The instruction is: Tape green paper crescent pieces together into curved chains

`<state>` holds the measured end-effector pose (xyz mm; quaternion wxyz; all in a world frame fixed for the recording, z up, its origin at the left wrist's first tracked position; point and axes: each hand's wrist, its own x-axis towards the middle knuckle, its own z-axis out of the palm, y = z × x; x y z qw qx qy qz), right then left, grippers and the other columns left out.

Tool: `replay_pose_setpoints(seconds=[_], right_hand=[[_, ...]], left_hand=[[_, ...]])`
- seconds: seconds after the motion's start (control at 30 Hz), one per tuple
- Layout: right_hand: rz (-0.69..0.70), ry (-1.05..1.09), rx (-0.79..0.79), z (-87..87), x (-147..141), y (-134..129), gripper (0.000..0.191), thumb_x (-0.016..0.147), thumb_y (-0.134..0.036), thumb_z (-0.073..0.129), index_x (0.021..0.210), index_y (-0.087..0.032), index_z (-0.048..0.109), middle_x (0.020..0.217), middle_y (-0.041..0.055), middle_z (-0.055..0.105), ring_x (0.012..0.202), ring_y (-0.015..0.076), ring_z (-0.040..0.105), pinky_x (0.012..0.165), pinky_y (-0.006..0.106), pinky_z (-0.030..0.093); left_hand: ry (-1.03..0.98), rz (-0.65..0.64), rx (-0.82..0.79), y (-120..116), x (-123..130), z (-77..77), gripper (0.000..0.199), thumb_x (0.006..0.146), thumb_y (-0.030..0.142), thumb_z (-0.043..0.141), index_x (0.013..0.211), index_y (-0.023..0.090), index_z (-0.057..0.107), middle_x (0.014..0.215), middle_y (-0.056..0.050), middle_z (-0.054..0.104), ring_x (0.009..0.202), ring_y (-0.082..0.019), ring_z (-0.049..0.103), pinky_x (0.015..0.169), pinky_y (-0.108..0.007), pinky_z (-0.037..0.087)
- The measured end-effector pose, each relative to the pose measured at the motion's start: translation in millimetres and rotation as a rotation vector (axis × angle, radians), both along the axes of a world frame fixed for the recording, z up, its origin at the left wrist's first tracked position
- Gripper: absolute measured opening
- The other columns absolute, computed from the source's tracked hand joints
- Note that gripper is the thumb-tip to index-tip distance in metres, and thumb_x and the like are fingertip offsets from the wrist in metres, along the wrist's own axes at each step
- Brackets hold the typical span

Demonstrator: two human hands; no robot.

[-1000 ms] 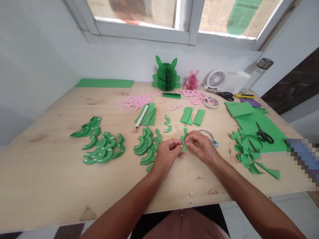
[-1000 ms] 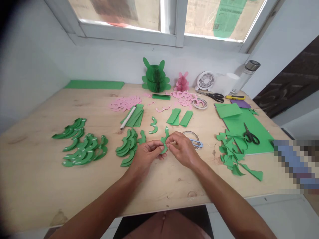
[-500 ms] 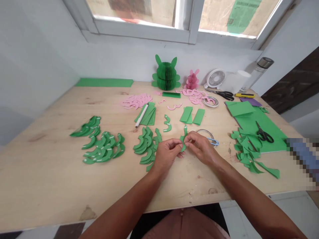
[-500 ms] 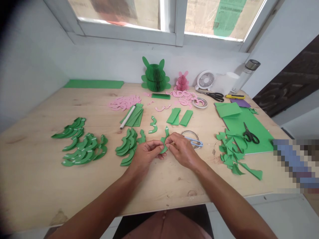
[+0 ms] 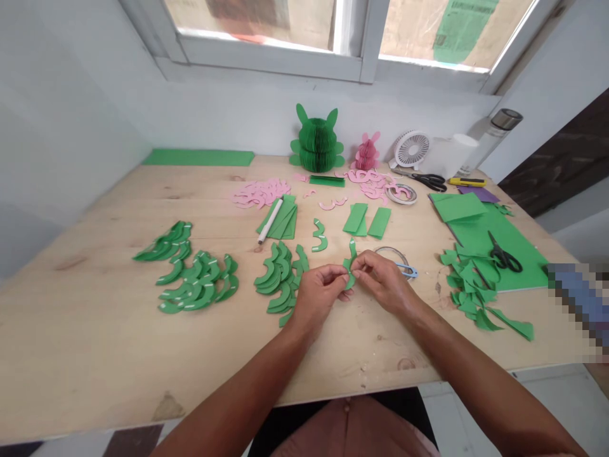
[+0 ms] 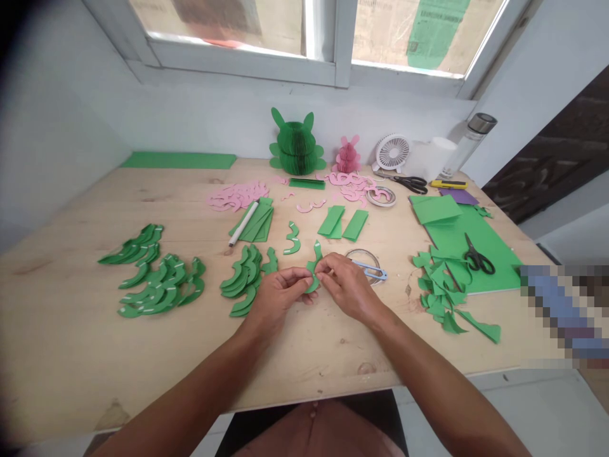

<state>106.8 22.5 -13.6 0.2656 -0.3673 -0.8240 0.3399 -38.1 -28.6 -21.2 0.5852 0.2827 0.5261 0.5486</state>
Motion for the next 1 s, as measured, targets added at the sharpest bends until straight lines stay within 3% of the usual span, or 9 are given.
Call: replay_pose_setpoints(seconds=[1.0], right_hand=[[-0.017, 0.018, 0.037, 1.7, -2.5, -2.0, 0.005, 0.082, -0.018, 0.052, 0.081, -0.019, 0.057, 0.079, 0.0018, 0.062, 0.073, 0.0142, 0.055, 0.068, 0.027, 0.041]], left_hand=[[0.021, 0.040, -0.027, -0.4, 0.1, 2.9, 0.013, 0.061, 0.024, 0.069, 0.065, 0.013, 0.064, 0.053, 0.000, 0.062, 0.045, -0.010, 0.056, 0.047, -0.022, 0.048]])
